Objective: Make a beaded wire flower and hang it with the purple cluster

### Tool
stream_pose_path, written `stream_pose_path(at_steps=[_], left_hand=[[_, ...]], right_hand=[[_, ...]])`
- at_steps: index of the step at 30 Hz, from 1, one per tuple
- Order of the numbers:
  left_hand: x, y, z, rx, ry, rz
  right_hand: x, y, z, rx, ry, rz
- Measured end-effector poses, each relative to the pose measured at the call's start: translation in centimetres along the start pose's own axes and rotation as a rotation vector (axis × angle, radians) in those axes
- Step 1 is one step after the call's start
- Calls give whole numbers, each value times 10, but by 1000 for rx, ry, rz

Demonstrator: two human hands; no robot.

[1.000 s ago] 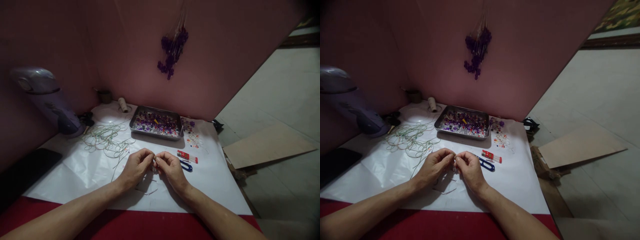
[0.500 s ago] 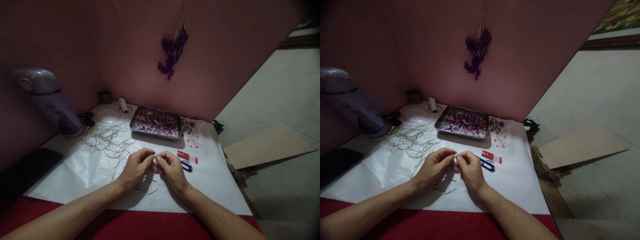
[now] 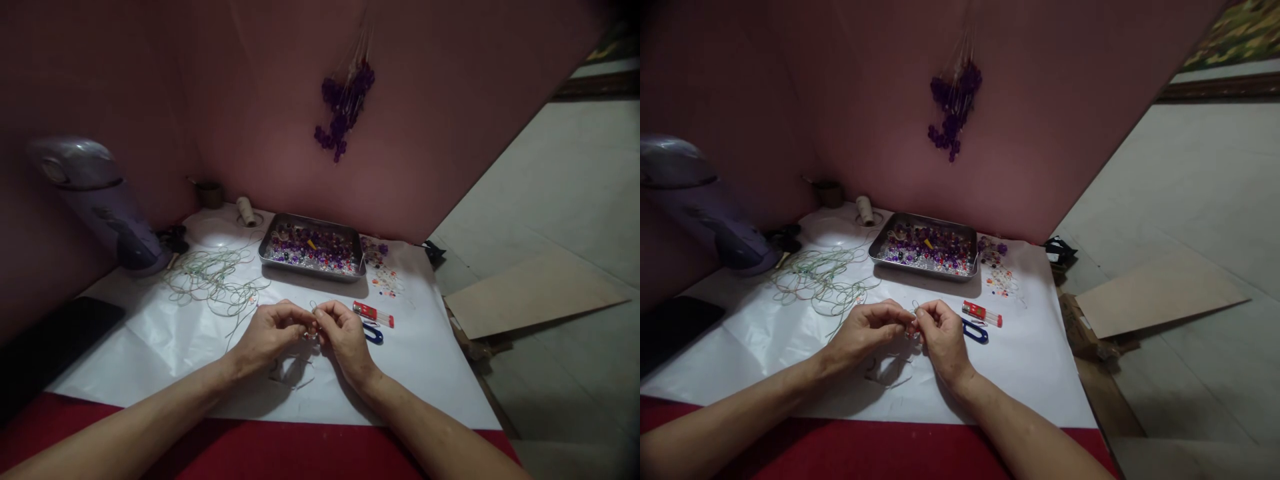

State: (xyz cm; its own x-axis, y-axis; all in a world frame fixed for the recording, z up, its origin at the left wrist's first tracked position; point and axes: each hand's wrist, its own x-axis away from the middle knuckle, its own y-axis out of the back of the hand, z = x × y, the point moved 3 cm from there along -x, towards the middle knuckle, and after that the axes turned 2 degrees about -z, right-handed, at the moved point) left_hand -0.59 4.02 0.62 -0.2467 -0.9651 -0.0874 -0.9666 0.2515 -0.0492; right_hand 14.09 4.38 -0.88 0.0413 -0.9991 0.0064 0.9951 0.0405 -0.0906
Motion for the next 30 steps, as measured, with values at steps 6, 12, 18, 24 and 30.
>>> stream_pose_path(at_steps=[6, 12, 18, 24, 30], left_hand=[[2, -3, -5, -133, -2, -126], [1, -2, -3, -124, 38, -164], [2, 1, -5, -299, -201, -203], [2, 1, -9, -502, -360, -272], [4, -1, -10, -593, -424, -258]], right_hand=[[1, 0, 1, 12, -1, -5], [0, 0, 0, 13, -7, -11], [0, -1, 1, 25, 17, 13], [0, -2, 2, 18, 8, 34], [1, -3, 3, 17, 5, 34]])
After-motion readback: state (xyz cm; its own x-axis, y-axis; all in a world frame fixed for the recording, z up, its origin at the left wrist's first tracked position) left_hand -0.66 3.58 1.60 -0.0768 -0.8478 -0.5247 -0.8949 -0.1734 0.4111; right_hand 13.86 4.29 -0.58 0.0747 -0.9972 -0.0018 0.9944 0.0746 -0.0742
